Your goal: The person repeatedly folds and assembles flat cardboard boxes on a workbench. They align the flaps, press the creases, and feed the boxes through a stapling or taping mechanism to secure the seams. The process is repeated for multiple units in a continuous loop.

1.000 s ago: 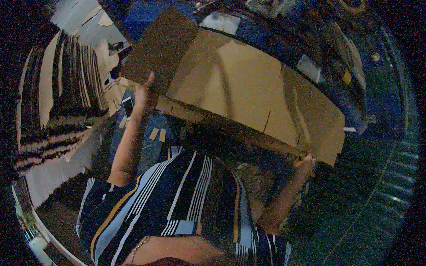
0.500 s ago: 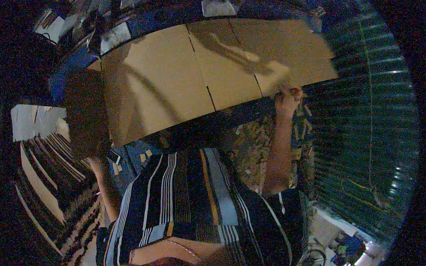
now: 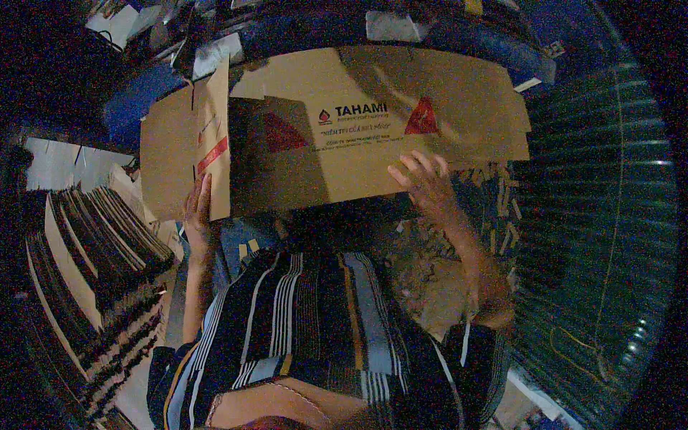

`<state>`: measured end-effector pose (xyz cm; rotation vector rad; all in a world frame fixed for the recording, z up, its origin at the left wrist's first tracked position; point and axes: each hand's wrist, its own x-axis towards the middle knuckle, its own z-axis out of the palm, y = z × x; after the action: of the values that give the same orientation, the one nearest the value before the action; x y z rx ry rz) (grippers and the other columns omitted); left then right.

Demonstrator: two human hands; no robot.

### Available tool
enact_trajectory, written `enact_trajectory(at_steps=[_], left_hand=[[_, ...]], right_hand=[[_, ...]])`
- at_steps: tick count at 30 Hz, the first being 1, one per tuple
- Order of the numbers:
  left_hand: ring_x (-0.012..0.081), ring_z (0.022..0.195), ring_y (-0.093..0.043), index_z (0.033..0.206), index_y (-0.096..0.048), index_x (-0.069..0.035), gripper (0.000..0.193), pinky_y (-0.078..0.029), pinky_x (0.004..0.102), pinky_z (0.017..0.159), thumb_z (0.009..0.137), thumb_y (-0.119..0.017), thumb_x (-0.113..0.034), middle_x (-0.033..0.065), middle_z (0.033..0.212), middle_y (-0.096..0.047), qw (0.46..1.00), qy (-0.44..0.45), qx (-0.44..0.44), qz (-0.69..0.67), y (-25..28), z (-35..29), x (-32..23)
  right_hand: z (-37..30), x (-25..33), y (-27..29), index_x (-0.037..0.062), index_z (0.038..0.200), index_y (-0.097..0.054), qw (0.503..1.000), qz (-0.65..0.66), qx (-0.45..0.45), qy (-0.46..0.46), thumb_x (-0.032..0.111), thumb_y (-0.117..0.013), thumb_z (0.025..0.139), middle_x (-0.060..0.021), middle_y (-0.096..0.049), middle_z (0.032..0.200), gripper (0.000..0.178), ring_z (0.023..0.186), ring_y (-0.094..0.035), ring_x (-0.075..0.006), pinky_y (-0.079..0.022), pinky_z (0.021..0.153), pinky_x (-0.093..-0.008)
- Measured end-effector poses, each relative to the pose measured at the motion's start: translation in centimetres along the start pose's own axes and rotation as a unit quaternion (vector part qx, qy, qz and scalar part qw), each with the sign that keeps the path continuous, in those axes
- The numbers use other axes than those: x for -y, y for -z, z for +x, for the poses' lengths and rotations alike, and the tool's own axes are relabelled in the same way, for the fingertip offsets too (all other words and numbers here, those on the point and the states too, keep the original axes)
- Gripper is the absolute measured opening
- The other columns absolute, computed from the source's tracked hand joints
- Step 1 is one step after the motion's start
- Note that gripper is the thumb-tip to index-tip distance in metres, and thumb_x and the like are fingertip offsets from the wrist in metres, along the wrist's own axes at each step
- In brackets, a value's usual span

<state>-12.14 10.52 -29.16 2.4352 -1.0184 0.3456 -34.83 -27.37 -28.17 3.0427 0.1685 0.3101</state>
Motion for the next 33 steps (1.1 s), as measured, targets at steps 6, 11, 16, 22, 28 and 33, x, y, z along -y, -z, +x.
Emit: enact_trajectory(at_steps=[6,11,16,22,28,33], left_hand=[[0.0322,0.121,-0.05,0.128,-0.052,-0.006,0.054,-0.044,0.0386,0.097,0.075,-0.052,0.006,0.0156,0.129,-0.053,0.996,-0.006,-0.068,-0.058,-1.6,2.5,1.6],[0.0314,0.123,-0.047,0.129,-0.052,-0.008,0.047,-0.042,0.0384,0.099,0.083,-0.045,-0.001,0.0135,0.131,-0.052,0.991,-0.063,-0.116,-0.003,-4.9,9.2,4.0],[0.0279,0.127,-0.044,0.134,-0.048,-0.014,0.048,-0.037,0.0362,0.104,0.086,-0.053,-0.008,0.0111,0.136,-0.047,0.994,-0.058,-0.087,0.006,-8.0,14.2,6.7],[0.0334,0.124,-0.043,0.135,-0.043,-0.01,0.048,-0.036,0.0381,0.104,0.087,-0.045,-0.008,0.0167,0.134,-0.047,0.993,-0.05,-0.073,0.075,-11.2,25.4,8.8],[0.0322,0.113,-0.053,0.131,-0.044,-0.007,0.05,-0.044,0.0395,0.094,0.083,-0.057,-0.012,0.0148,0.129,-0.052,0.996,-0.04,-0.059,0.055,-11.7,27.3,7.6],[0.0316,0.109,-0.056,0.123,-0.054,-0.01,0.042,-0.047,0.039,0.09,0.085,-0.06,-0.025,0.0129,0.124,-0.055,0.977,0.185,-0.021,0.102,-3.7,10.6,11.6]], right_hand=[[1.6,-2.8,-2.7,0.0167,0.129,-0.047,0.994,-0.05,-0.102,0.009,0.007,-0.052,0.082,-0.0105,-0.046,0.131,0.049,0.121,-0.044,-0.0302,-0.038,0.095,-0.0496],[7.0,-7.3,-6.1,0.0175,0.13,-0.049,0.984,-0.082,-0.159,-0.002,0.002,-0.051,0.077,-0.0121,-0.047,0.132,0.055,0.119,-0.046,-0.0319,-0.037,0.098,-0.0504],[10.9,-12.4,-10.1,0.0219,0.133,-0.047,0.995,-0.008,-0.092,-0.046,-0.004,-0.048,0.072,-0.0093,-0.042,0.138,0.067,0.124,-0.041,-0.0326,-0.031,0.105,-0.0506],[22.4,-20.5,-14.3,0.0205,0.132,-0.048,0.979,-0.117,-0.074,-0.149,0.005,-0.05,0.078,-0.01,-0.044,0.137,0.057,0.124,-0.041,-0.032,-0.031,0.102,-0.0518],[23.0,-19.7,-11.1,0.0126,0.133,-0.047,0.974,-0.084,-0.056,-0.201,0.021,-0.049,0.088,-0.0148,-0.045,0.135,0.046,0.124,-0.041,-0.033,-0.031,0.102,-0.0479],[9.6,-12.9,-6.6,0.0001,0.131,-0.046,0.948,0.066,0.003,-0.311,0.031,-0.05,0.092,-0.0205,-0.04,0.139,0.05,0.13,-0.035,-0.0351,-0.024,0.108,-0.0449]])
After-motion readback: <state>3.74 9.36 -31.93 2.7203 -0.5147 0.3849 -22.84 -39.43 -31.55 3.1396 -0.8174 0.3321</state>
